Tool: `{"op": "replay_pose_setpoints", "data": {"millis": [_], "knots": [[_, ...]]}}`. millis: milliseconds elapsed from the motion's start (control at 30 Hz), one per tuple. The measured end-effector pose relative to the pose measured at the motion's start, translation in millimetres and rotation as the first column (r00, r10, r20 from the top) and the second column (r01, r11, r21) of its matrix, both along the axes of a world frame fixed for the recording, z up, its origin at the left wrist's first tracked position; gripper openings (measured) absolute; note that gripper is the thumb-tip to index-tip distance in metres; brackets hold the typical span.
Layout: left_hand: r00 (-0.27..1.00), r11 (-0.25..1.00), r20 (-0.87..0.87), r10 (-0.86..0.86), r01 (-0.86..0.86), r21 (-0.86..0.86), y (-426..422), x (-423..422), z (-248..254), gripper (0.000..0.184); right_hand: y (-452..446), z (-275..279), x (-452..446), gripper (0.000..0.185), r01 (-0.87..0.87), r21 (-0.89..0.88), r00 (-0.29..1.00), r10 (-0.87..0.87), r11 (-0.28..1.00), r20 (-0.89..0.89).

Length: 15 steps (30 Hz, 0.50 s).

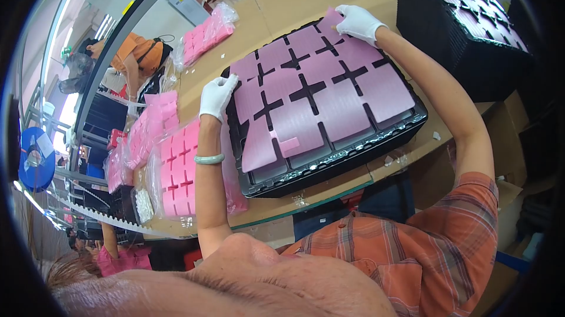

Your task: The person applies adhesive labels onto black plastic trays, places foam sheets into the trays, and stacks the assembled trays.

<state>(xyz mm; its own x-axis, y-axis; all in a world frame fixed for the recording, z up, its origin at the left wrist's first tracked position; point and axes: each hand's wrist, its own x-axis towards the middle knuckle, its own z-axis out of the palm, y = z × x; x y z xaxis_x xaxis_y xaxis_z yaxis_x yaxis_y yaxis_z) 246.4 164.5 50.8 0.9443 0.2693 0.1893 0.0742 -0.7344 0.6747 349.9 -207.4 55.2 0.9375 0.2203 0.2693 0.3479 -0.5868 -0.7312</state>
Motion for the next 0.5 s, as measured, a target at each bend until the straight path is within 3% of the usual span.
{"op": "replay_pose_setpoints", "data": {"millis": [167, 267, 367, 500], "knots": [[0.999, 0.998, -0.007, -0.045, 0.045, -0.032, 1, 7, -4, 0.024, 5, 8, -12, 0.055, 0.03, -0.137, 0.999, -0.027, 0.99, 0.024], [0.992, 0.991, 0.093, -0.082, 0.091, -0.094, 1, 1, -6, 0.023, 7, 8, -9, 0.056, 0.015, -0.197, 0.999, -0.009, 0.98, 0.033], [1.0, 0.999, 0.026, 0.002, -0.003, 0.036, -3, -13, 3, 0.024, 12, 12, -13, 0.038, 0.017, -0.141, 1.0, -0.018, 0.99, -0.006], [0.995, 0.99, 0.098, 0.011, -0.025, 0.137, 0, -14, -6, 0.022, 13, 3, -7, 0.046, 0.061, -0.124, 0.997, -0.055, 0.99, 0.052]]}}
